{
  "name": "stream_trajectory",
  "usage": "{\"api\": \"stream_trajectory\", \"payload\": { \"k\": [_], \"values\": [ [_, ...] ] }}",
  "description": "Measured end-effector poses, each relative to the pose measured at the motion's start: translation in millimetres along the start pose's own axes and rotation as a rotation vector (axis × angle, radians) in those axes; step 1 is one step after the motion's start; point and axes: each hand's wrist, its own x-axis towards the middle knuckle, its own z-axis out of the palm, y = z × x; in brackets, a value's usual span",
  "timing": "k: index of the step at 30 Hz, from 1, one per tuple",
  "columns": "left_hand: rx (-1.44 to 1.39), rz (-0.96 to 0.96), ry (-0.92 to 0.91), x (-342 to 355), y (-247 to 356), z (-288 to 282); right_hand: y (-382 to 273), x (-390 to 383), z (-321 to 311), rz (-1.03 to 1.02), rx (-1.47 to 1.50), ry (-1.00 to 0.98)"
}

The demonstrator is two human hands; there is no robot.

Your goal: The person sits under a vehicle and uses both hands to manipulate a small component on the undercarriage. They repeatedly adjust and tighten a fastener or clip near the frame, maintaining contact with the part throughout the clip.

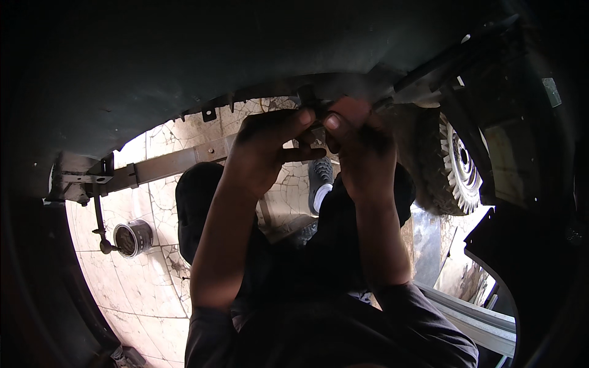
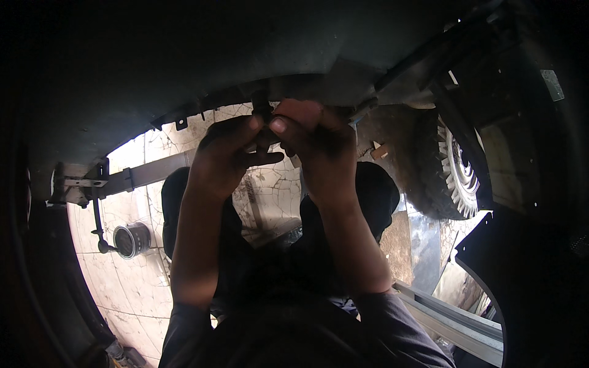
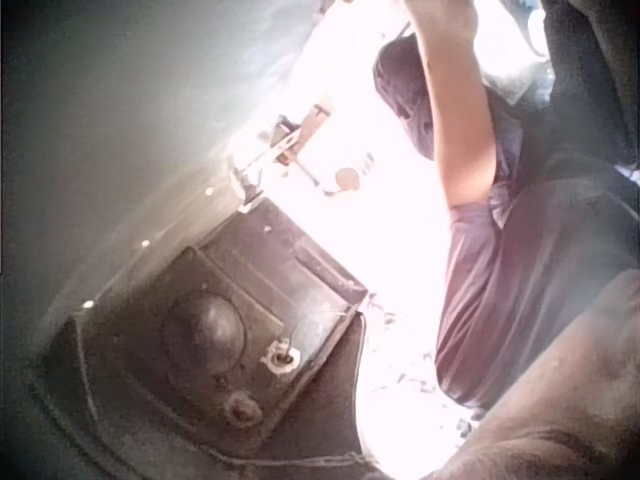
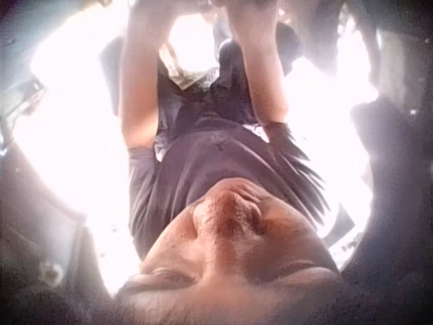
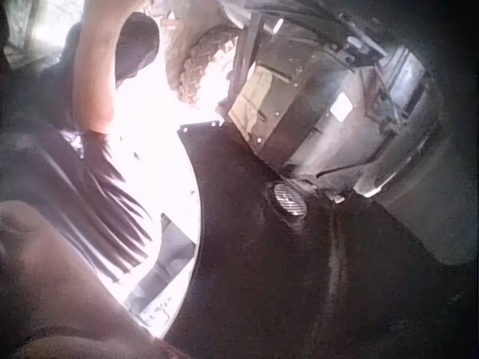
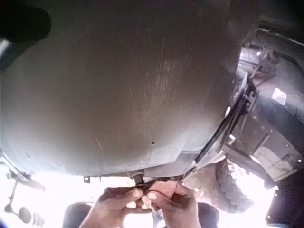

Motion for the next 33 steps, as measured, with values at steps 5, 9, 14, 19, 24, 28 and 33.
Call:
{"api": "stream_trajectory", "payload": {
  "k": [5, 9, 14, 19, 24, 28, 33],
  "values": [
    [-0.052, 0.025, -0.072, 0.8, -3.5, -5.6, -2.2, 7.9, -3.2, -0.062, -0.078, -0.032],
    [-0.061, 0.011, -0.054, 0.9, -1.7, -5.1, -7.4, 13.4, 2.8, -0.160, -0.174, -0.028],
    [-0.087, 0.026, -0.091, 1.9, -4.5, -9.6, -15.2, 12.5, 8.4, -0.192, -0.196, -0.035],
    [-0.048, 0.007, -0.072, 2.8, -4.4, -10.2, -14.9, 9.8, 10.1, -0.169, -0.223, -0.018],
    [-0.048, 0.017, -0.045, 1.2, -9.5, -6.9, -13.3, 14.5, 8.0, -0.230, -0.165, -0.059],
    [-0.022, 0.021, -0.033, -1.1, -8.1, -5.7, -5.9, 1.6, 2.6, -0.175, -0.210, 0.013],
    [-0.039, 0.012, -0.006, -0.1, -7.1, -3.4, -14.1, 14.3, 10.5, -0.198, -0.149, -0.060]
  ]
}}
